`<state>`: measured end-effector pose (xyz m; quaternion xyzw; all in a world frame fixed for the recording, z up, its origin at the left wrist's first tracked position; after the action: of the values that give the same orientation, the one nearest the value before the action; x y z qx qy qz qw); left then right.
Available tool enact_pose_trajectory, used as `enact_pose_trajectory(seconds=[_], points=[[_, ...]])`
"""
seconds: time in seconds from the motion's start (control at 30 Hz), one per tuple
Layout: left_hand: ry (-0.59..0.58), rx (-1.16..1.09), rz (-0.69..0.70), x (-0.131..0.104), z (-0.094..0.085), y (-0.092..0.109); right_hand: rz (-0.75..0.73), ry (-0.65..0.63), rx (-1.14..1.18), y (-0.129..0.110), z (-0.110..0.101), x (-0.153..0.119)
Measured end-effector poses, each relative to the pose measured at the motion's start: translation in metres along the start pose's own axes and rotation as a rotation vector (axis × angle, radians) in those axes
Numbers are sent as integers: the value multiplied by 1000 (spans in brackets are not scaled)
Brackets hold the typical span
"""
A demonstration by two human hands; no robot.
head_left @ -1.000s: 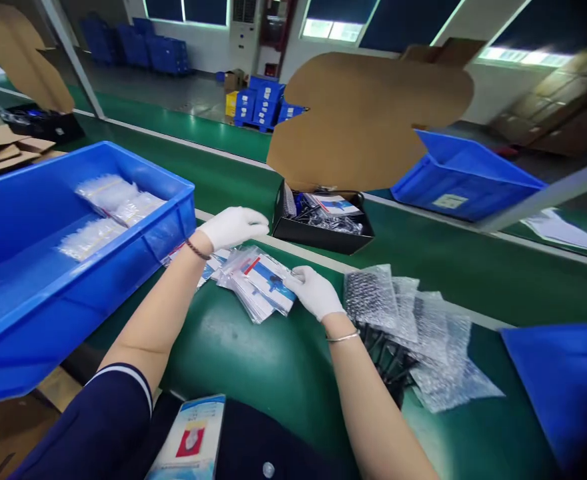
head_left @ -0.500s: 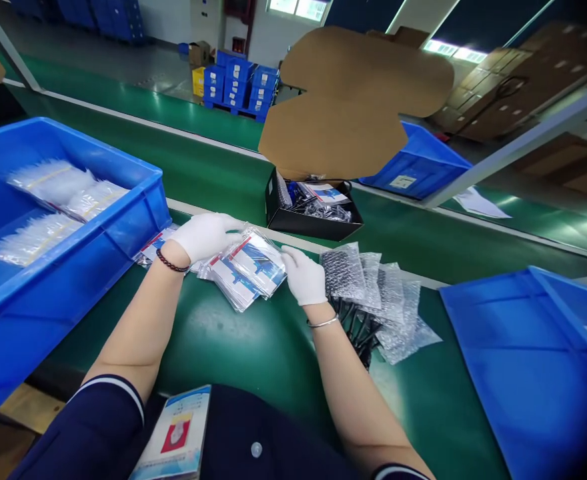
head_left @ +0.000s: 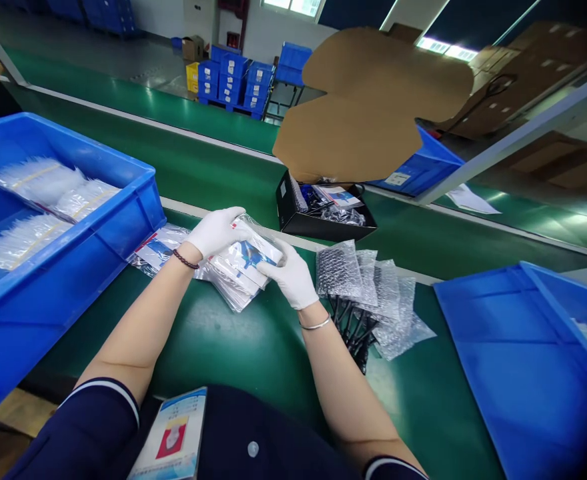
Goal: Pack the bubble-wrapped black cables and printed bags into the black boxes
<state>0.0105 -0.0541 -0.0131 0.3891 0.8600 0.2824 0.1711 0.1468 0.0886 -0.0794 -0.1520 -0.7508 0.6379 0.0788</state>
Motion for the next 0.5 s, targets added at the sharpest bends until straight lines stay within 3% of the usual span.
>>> enact_pose_trajectory(seconds=[0.07, 0.17, 0.23, 0.3, 0.33, 0.4, 0.47, 0.5], points=[[-10, 61, -36, 2, -2, -5, 33, -5, -42, 4, -2, 0], [-22, 173, -116, 1, -5, -12, -27, 105, -221, 3, -9, 2], [88, 234, -101, -4, -12, -10, -89, 213, -276, 1, -13, 1], [181, 188, 10, -10, -16, 0, -82, 305, -224, 0, -15, 0], [149, 107, 83, -12, -15, 6, -75, 327, -161, 0, -16, 0], [-38, -123, 206, -16, -7, 18, -82, 298, -21, -3, -16, -1], [-168, -299, 276, -19, -1, 26, -97, 147, 57, -10, -22, -2], [-161, -348, 292, -20, -2, 28, -105, 43, 19, -15, -28, -5]])
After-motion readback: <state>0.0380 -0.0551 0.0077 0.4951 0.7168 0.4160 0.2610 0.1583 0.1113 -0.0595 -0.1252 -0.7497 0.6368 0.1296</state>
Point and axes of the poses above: each hand's wrist, its own x-axis towards the middle knuckle, its own z-axis out of the palm, y = z × x, the point moved 4 cm from there along x, towards the middle knuckle, and after that the axes turned 9 degrees about -y, right-handed, at the moved point
